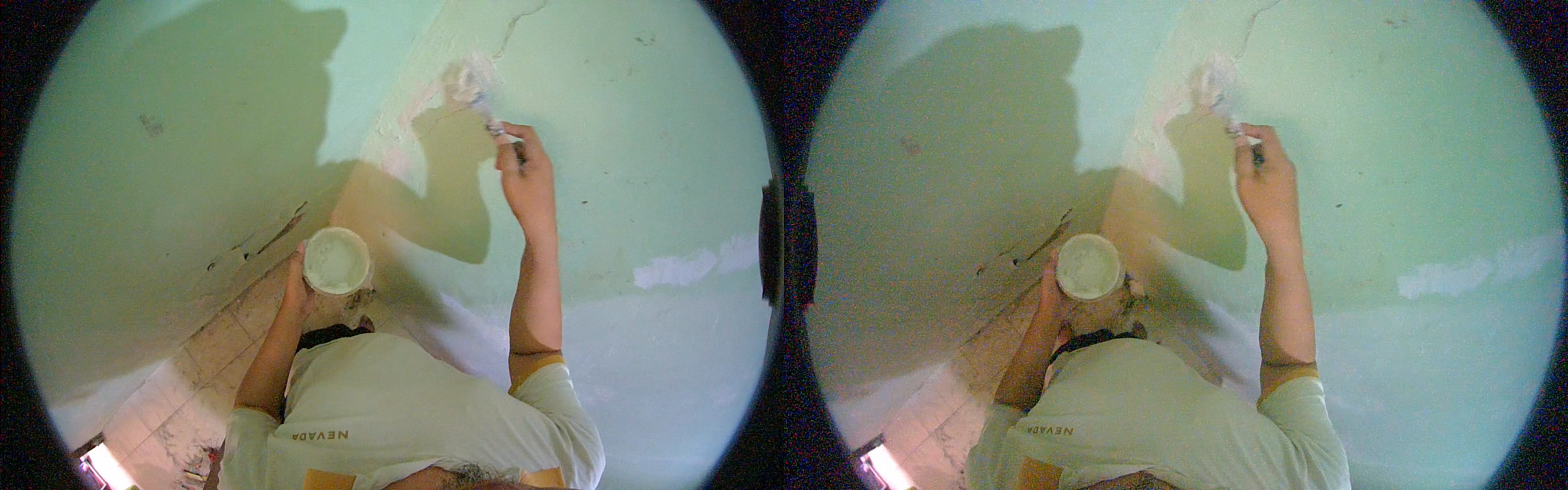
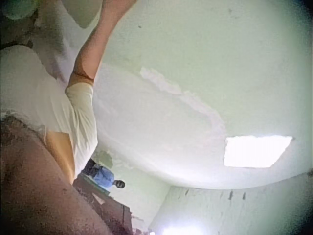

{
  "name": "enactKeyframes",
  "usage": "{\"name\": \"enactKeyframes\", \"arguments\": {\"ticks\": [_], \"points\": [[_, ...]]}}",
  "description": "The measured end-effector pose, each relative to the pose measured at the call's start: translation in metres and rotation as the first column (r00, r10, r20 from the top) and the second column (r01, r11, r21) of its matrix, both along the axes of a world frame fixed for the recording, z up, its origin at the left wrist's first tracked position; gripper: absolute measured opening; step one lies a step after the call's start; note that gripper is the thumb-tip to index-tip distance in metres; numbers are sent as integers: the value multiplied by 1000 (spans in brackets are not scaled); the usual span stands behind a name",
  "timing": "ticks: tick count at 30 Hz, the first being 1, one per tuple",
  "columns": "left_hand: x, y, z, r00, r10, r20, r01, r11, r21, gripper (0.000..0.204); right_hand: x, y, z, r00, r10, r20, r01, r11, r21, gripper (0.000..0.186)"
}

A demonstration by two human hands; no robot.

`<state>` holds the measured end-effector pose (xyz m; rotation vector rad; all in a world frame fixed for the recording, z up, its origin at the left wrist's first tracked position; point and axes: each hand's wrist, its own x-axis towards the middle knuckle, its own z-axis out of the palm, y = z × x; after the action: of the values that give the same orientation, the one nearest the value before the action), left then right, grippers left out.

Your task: The person applies plaster to a wall using a putty knife. They scoop plaster from a small container and spread it onto damaged sections of the wall and into a corner.

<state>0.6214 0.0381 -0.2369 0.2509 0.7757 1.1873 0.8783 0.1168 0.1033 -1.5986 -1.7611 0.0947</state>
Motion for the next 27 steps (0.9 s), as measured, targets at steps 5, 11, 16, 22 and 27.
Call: {"name": "enactKeyframes", "arguments": {"ticks": [5,11,16,22,27], "points": [[4,4,13,998,-44,-48,46,998,39,72,-4,25,-21,988,15,154,-5,998,-62,18],[0,2,5,998,-40,55,39,999,15,71,19,3,22,996,-42,78,34,994,104,20],[-2,2,0,993,-59,103,56,998,27,70,11,-12,42,998,-6,60,4,1000,30,22],[6,6,8,998,-56,-12,56,998,-3,71,3,22,-8,982,-20,190,25,999,-20,22],[-7,-2,13,997,-80,-10,80,997,12,74,20,-15,33,990,-66,124,64,998,18,22]]}}
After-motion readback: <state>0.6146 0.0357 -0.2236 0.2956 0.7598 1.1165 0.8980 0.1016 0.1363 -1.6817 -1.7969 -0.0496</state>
